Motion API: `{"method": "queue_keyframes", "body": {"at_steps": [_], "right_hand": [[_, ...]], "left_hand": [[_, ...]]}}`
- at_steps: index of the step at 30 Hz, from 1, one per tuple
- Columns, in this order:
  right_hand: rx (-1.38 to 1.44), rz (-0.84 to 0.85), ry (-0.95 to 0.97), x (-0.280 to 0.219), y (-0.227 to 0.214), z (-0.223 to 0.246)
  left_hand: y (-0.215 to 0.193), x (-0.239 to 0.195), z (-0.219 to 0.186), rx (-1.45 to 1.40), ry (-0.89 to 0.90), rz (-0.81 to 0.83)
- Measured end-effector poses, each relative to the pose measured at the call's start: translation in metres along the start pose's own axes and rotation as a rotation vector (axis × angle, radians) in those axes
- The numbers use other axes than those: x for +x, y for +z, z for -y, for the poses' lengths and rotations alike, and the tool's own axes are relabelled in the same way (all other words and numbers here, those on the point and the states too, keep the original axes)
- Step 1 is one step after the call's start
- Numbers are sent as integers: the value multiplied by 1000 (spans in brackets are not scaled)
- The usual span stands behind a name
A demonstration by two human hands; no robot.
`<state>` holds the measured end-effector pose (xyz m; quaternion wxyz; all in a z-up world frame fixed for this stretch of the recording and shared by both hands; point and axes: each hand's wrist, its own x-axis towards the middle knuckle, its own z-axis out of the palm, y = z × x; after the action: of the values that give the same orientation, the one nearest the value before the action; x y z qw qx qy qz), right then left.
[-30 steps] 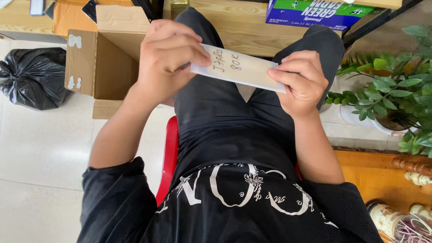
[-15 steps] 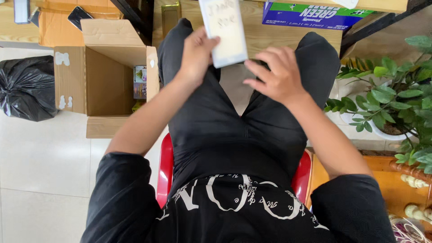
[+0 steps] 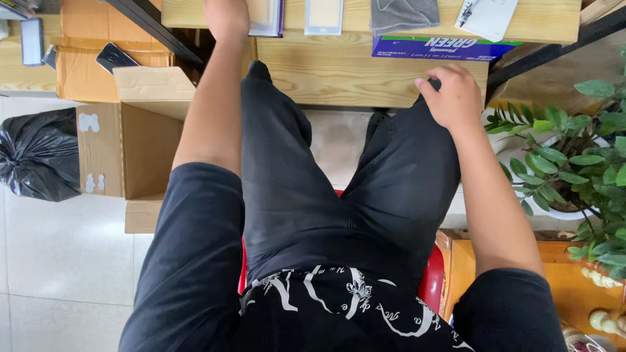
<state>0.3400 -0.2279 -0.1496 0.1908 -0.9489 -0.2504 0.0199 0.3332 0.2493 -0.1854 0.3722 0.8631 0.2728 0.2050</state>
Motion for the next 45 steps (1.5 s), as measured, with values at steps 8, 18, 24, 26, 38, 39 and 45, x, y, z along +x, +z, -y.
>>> {"method": "queue_keyframes", "body": {"at_steps": [8,18,24,26,38,39,45], "right_hand": [[101,-39,24,-1,0,-8],[142,121,217,10,-6,3],[102,253,238,32,-2,-9],[57,247,247,39,-5,-11],[-27,233,430,59,11,-18],[7,253,445,59,11,-15],[-126,218,320,57,31,-9]], "left_hand": [[18,-7,11,367,52,-63],[4,-27,-28,677,51,229],[-8,-30,-62,726,-89,405],[-7,-36,-64,728,-65,383],[-48,-84,-34,925,-19,231],[-46,-91,-28,893,-76,241],[-1,-79,36,602,-201,189]]}}
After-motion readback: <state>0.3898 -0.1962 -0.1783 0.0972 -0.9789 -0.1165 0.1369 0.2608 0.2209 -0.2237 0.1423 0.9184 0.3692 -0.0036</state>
